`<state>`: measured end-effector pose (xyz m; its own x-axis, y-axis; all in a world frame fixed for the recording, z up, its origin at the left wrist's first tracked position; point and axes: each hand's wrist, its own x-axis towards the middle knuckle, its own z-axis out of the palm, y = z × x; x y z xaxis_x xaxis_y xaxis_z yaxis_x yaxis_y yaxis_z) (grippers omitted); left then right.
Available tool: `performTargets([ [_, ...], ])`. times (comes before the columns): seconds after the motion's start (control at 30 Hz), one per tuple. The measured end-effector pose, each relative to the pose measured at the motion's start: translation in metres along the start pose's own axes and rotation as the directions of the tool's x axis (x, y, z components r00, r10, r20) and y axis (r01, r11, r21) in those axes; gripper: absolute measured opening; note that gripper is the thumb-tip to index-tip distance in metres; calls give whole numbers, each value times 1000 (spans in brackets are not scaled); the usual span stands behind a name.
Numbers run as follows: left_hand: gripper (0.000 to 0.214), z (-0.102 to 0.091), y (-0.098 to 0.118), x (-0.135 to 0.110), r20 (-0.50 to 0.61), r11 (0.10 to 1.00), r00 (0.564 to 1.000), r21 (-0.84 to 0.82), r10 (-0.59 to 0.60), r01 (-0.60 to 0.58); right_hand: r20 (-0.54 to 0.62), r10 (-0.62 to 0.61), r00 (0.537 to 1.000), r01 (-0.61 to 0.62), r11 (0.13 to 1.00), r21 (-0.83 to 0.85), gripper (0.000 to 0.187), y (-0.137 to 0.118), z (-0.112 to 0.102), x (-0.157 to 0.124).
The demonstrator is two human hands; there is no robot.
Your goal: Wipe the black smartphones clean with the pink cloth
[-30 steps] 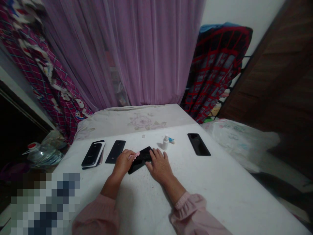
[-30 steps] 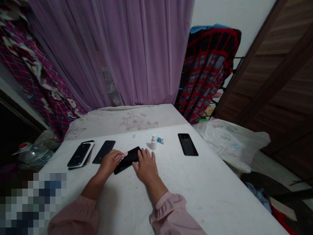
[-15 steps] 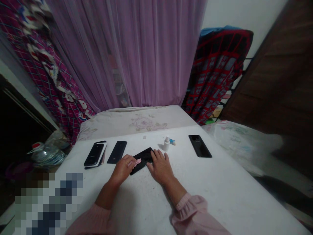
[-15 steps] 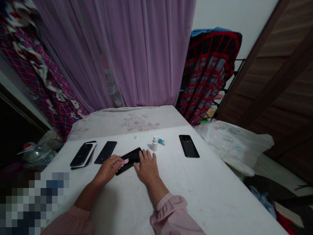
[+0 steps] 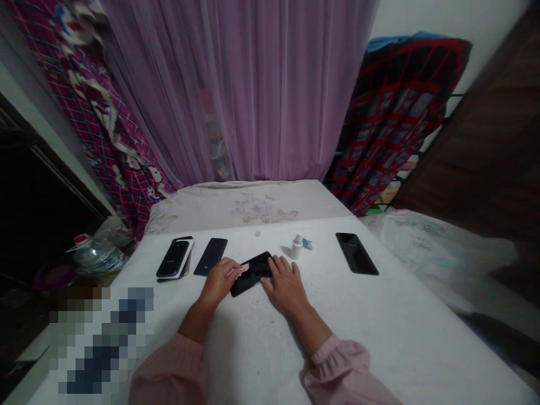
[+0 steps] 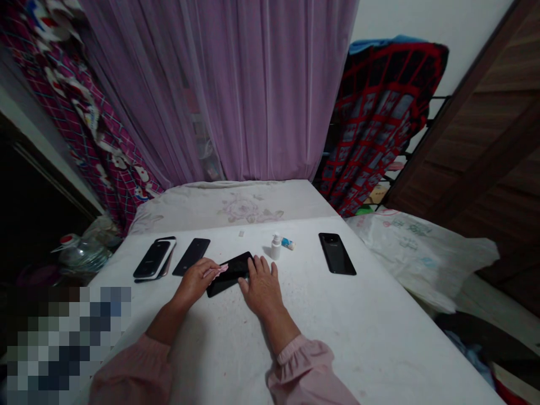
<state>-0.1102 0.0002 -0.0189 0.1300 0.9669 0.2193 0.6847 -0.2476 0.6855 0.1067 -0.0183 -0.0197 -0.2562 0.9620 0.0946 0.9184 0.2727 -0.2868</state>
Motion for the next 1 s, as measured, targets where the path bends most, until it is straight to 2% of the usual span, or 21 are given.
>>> performTargets([
  [0.3, 20, 2, 6, 10, -18, 993, 1000, 113, -15, 17, 6, 7, 1000, -7, 1000, 5, 61, -1, 0, 0],
  [0.47, 19, -4, 6, 3, 14, 996, 1000, 88, -5, 3, -2, 3, 1000, -3, 1000, 4, 59, 0, 2, 0],
  [0.73, 18, -17, -6, -13, 80, 997, 996, 54, 43, -47, -53, -13, 999, 12, 1000, -22, 58, 2, 9, 0],
  [1.0, 21, -23, 18, -22, 69, 979, 996, 201, -52, 37, -79, -26, 997, 24, 1000, -19, 58, 4, 11, -1],
])
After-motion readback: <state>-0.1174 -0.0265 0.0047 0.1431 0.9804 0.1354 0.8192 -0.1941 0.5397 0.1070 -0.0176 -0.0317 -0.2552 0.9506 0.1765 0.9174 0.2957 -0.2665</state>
